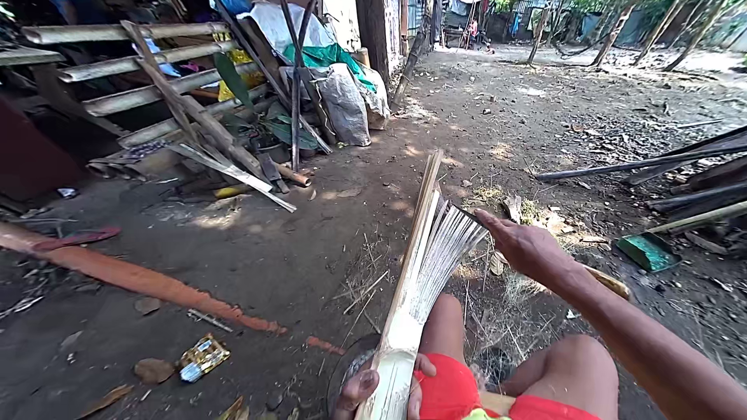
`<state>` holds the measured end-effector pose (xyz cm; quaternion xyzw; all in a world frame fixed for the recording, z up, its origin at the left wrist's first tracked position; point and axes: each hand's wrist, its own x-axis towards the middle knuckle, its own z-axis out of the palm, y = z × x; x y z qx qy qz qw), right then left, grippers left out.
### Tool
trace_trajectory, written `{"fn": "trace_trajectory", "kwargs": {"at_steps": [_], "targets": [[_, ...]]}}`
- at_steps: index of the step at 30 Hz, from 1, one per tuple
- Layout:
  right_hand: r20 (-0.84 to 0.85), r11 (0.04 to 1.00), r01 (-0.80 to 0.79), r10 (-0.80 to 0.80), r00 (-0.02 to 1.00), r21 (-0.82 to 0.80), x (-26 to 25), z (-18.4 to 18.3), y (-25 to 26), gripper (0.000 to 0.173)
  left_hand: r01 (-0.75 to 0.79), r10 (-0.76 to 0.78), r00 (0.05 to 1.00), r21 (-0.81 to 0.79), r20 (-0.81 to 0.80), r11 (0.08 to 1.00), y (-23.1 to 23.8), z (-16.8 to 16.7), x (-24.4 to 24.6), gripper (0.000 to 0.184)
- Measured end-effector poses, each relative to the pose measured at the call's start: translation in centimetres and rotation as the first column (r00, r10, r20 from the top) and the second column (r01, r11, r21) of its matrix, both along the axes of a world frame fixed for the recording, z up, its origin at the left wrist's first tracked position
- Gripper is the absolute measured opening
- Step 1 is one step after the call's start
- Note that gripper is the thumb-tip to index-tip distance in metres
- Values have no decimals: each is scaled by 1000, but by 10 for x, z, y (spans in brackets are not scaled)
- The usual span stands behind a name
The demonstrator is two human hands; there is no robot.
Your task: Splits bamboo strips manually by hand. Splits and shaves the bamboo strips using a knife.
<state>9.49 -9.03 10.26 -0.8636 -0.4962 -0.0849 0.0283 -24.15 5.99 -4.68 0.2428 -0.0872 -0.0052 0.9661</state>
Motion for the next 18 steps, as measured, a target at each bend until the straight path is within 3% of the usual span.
{"fn": "trace_trajectory", "kwargs": {"at_steps": [3,6,11,18], "targets": [[-22,1000,-3,3,1000,-6,-10,5,-4,64,21,-21,1000,21,-5,1000,-1,1,-4,81],[48,999,-40,38,998,37,-10,1,-3,53,13,-13,1000,-2,-18,1000,-1,2,-5,81],[54,1000,-23,23,998,-7,-8,-5,-3,40,2,-3,1000,-10,-27,1000,-3,5,-8,78],[25,991,52,-49,998,-123,1,-6,8,35,6,-7,999,-21,-48,1000,-3,8,-9,80]]}}
